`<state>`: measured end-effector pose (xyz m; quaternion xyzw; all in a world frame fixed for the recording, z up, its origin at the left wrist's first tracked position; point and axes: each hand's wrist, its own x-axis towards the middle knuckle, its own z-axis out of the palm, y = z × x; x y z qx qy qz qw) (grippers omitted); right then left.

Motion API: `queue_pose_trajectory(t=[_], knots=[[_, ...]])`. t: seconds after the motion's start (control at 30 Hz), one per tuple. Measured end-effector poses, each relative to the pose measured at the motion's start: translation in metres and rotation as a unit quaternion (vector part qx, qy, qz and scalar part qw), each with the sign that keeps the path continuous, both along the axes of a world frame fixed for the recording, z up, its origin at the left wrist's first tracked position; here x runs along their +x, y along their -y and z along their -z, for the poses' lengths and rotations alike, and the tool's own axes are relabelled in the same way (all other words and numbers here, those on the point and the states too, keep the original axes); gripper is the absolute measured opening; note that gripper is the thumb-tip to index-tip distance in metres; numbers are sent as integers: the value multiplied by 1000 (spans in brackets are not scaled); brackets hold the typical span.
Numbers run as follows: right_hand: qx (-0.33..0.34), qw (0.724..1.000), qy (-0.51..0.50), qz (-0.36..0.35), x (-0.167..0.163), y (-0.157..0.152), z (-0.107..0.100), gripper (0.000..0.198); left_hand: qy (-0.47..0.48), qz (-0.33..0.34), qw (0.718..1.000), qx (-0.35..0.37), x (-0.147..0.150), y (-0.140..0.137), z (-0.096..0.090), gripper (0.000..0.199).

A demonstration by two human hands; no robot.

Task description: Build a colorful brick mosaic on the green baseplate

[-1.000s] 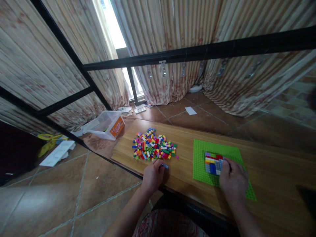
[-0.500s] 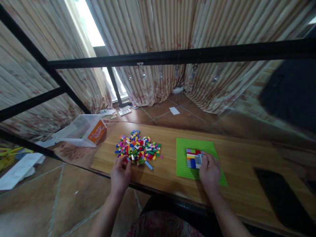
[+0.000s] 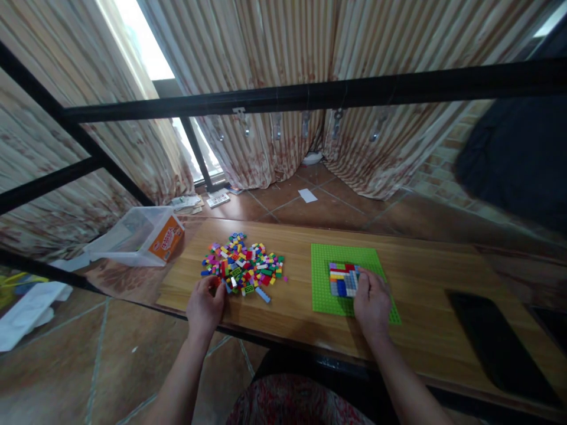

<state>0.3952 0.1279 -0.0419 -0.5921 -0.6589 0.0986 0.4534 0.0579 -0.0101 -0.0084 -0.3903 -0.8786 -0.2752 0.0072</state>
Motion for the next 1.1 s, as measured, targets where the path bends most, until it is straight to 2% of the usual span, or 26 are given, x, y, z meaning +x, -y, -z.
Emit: queue_pose_trajectory(t=[0.3,0.57,0.9,1.1], knots=[[8,1000,27,-11,5,-3,7,51,65,56,992,95,18,5,4,27],[22,999,34,-12,6,-3,7,50,63,82,990,96,31,2,9,21],[35,998,51,-15,9,-4,11,48,67,143,974,163,62,-13,14,16],[23,999,45,-13,7,-3,9,49,12,122,984,129,64,-30,2,19]])
